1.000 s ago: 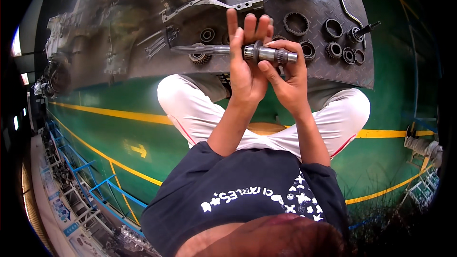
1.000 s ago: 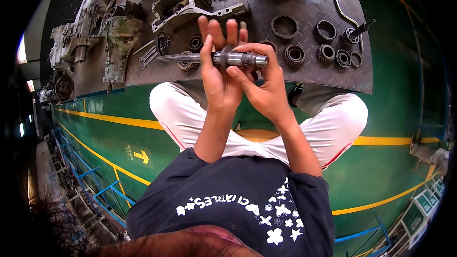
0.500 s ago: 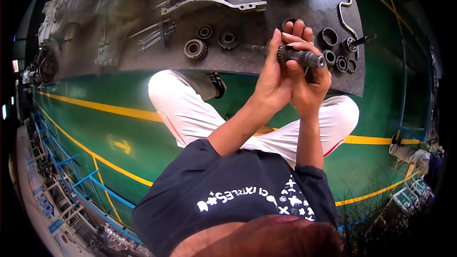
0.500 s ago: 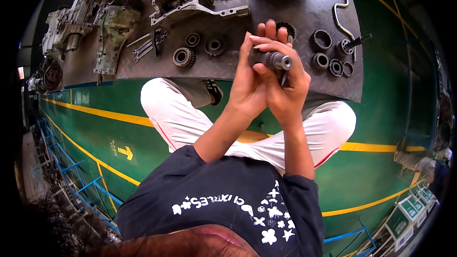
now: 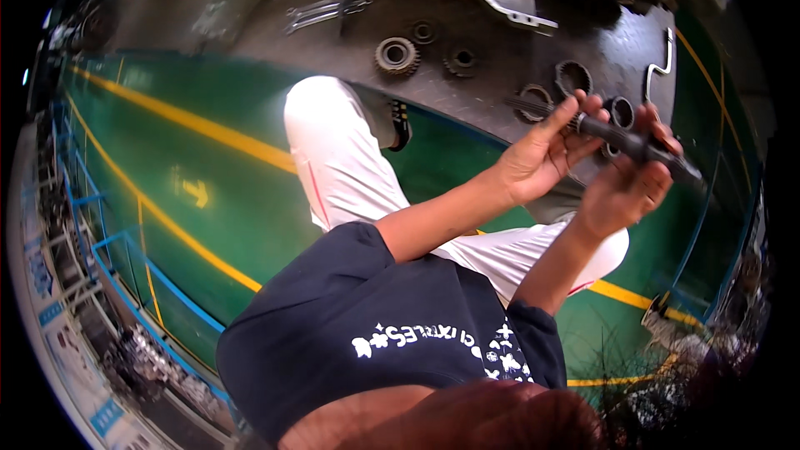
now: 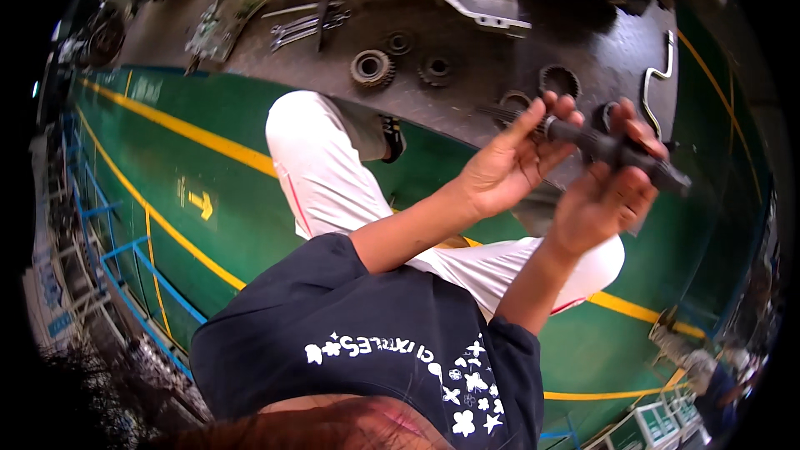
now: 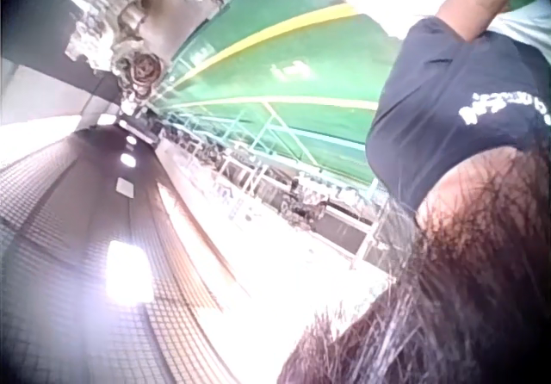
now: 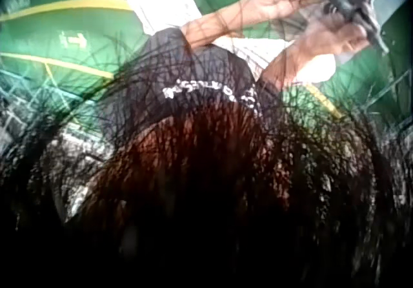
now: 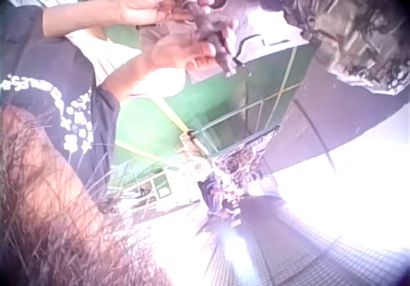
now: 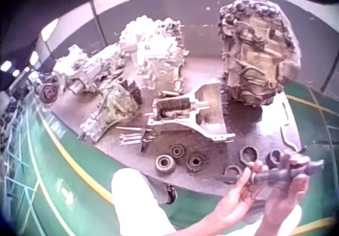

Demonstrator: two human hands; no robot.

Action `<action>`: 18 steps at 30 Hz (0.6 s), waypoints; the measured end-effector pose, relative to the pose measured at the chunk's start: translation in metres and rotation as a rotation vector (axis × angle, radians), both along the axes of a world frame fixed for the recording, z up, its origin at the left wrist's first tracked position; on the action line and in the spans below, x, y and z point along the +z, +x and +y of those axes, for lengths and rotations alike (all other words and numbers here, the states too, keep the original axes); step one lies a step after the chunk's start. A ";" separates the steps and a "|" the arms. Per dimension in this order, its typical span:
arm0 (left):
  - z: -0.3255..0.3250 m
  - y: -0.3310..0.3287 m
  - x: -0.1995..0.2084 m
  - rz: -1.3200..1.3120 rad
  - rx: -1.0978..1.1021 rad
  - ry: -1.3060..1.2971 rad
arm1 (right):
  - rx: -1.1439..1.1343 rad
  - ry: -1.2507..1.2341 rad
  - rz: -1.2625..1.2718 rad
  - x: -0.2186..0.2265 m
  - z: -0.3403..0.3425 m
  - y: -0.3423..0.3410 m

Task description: The person assembles a transmission shaft by picking up gears, rings, and bearings from the table and fitting them onto the shaft by hand.

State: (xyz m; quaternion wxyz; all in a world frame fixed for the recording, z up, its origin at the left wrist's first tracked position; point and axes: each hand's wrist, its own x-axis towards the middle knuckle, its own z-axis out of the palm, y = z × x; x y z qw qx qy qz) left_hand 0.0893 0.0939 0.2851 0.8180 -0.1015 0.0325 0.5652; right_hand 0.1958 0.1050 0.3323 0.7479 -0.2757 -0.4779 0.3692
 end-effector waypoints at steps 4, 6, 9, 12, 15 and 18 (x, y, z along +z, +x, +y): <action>-0.003 -0.003 -0.018 0.082 -0.009 -0.048 | -0.017 0.005 0.100 0.018 -0.002 0.024; -0.010 -0.011 -0.033 0.139 0.043 -0.078 | -0.040 0.014 0.151 0.030 -0.001 0.041; -0.020 -0.032 -0.048 0.243 0.130 -0.098 | 0.114 0.109 0.359 0.061 0.001 0.072; -0.020 -0.062 -0.053 1.015 0.445 0.174 | 0.429 0.282 0.579 0.074 -0.002 0.093; -0.013 -0.086 -0.039 2.011 0.461 0.420 | 0.260 0.265 0.600 0.071 -0.011 0.106; 0.005 -0.082 -0.048 2.160 0.304 0.599 | 0.390 0.120 0.545 0.053 -0.022 0.088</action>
